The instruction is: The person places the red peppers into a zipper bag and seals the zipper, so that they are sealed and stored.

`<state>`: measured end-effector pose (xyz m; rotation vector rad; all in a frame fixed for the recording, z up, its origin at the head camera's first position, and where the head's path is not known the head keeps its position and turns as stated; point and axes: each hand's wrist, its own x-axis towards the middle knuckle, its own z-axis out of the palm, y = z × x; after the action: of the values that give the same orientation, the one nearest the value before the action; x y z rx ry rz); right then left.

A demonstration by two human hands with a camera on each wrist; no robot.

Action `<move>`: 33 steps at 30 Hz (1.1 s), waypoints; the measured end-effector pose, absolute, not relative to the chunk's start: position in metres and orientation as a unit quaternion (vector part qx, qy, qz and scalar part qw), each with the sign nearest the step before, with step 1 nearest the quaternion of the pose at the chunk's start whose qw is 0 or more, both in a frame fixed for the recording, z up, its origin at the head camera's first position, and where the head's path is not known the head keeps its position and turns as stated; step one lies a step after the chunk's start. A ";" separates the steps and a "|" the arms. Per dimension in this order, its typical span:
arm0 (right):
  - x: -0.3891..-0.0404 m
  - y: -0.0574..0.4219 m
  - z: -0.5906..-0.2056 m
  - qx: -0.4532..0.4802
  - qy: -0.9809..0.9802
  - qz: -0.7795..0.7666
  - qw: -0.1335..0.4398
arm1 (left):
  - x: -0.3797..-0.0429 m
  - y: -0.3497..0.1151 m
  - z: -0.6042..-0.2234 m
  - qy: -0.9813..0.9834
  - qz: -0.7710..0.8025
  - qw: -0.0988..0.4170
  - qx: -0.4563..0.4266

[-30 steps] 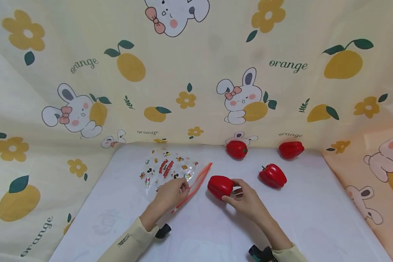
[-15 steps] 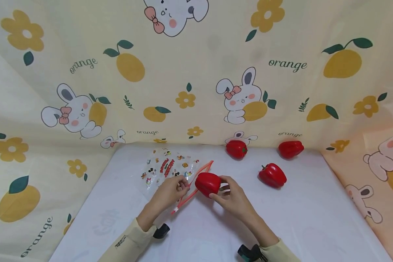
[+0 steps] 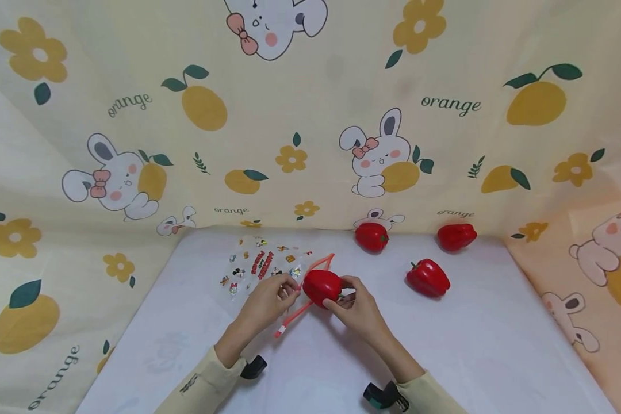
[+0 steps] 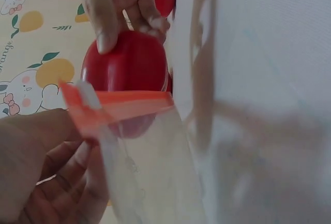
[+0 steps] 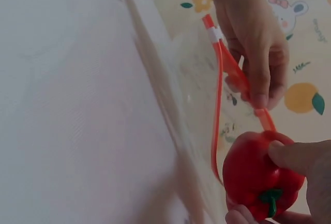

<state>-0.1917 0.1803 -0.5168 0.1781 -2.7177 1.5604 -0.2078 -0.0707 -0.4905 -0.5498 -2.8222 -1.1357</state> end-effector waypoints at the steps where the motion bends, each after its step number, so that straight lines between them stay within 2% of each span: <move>1: -0.193 0.179 -0.517 0.053 -0.862 0.504 0.000 | -0.208 -0.070 -0.490 -0.913 -0.365 0.027 -0.179; 6: -0.202 0.171 -0.520 0.032 -0.847 0.531 -0.008 | -0.206 -0.070 -0.488 -0.915 -0.358 0.039 -0.184; 14: -0.215 0.164 -0.523 0.014 -0.835 0.550 -0.015 | -0.206 -0.071 -0.486 -0.916 -0.347 0.030 -0.198; 19: -0.220 0.158 -0.524 0.014 -0.834 0.551 -0.012 | -0.206 -0.071 -0.485 -0.912 -0.337 0.045 -0.228; 33: -0.232 0.146 -0.527 0.036 -0.833 0.551 0.005 | -0.205 -0.068 -0.488 -0.895 -0.374 0.035 -0.242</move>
<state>-0.2325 0.1459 -0.5266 0.1130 -2.6093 1.7262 -0.2048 -0.0680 -0.4882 -0.7423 -2.7496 -1.1506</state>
